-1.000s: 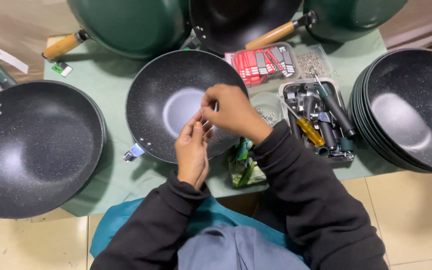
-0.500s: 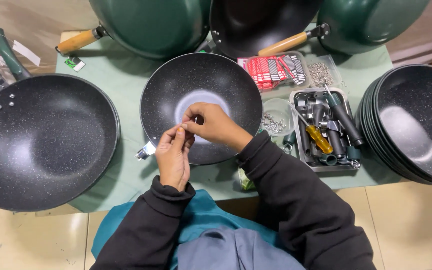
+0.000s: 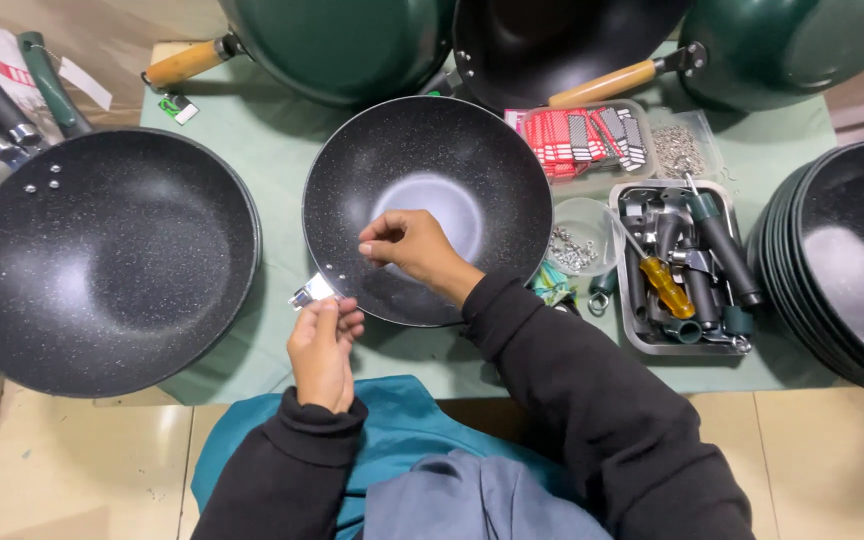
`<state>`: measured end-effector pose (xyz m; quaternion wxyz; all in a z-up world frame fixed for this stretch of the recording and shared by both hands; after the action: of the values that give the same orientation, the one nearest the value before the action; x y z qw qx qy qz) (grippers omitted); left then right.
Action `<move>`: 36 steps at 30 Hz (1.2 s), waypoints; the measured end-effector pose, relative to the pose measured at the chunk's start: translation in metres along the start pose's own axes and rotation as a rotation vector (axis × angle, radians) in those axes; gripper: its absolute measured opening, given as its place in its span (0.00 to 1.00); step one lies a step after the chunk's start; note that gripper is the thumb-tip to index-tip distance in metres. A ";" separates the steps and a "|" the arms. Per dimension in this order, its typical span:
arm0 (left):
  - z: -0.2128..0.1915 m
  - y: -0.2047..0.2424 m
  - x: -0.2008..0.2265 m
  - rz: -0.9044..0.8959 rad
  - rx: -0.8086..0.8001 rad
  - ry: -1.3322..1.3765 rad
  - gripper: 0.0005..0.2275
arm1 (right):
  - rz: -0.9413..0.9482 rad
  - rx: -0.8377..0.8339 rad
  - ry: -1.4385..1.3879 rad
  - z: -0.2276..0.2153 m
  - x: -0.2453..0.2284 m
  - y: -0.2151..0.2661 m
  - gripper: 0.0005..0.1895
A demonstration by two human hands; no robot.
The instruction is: Assembling handles onto wok pans by positioning brackets and fastening them with screws using a screwdriver.
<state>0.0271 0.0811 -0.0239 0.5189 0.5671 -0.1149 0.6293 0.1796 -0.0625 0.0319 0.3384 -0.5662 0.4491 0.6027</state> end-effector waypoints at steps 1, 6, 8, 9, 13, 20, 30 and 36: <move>-0.005 0.001 -0.008 0.004 0.006 0.001 0.05 | -0.002 -0.007 -0.002 0.004 0.010 -0.003 0.07; -0.037 -0.016 -0.053 -0.097 0.167 0.031 0.06 | 0.073 -0.045 0.181 0.027 0.041 -0.009 0.07; -0.045 -0.027 -0.065 -0.113 0.218 0.028 0.07 | 0.074 -0.063 0.211 0.031 0.038 -0.003 0.07; -0.050 -0.033 -0.072 -0.132 0.260 0.025 0.07 | 0.074 -0.072 0.244 0.033 0.036 -0.001 0.07; -0.028 -0.018 -0.045 -0.082 0.292 0.060 0.05 | 0.035 -0.047 0.325 0.030 0.028 0.008 0.08; -0.016 -0.012 -0.027 0.013 0.258 0.175 0.03 | -0.011 -0.073 0.401 0.038 0.011 0.020 0.06; -0.019 -0.009 -0.025 0.029 0.224 0.216 0.05 | -0.056 -0.108 0.362 0.042 -0.004 0.025 0.05; -0.021 -0.011 -0.029 0.018 0.222 0.227 0.05 | -0.049 -0.088 0.344 0.039 0.006 0.024 0.07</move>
<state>0.0184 0.0863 -0.0598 0.4570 0.5452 0.0099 0.7027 0.1424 -0.0357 0.0279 0.2459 -0.6860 0.4599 0.5074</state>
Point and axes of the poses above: each hand's wrist, its own y-axis away from the middle knuckle, its own z-axis out of the palm, x = y × z, the point moved 10 cm from there along -y, towards the middle knuckle, and after that the axes turned 3 degrees about y, right-handed, at the moved point
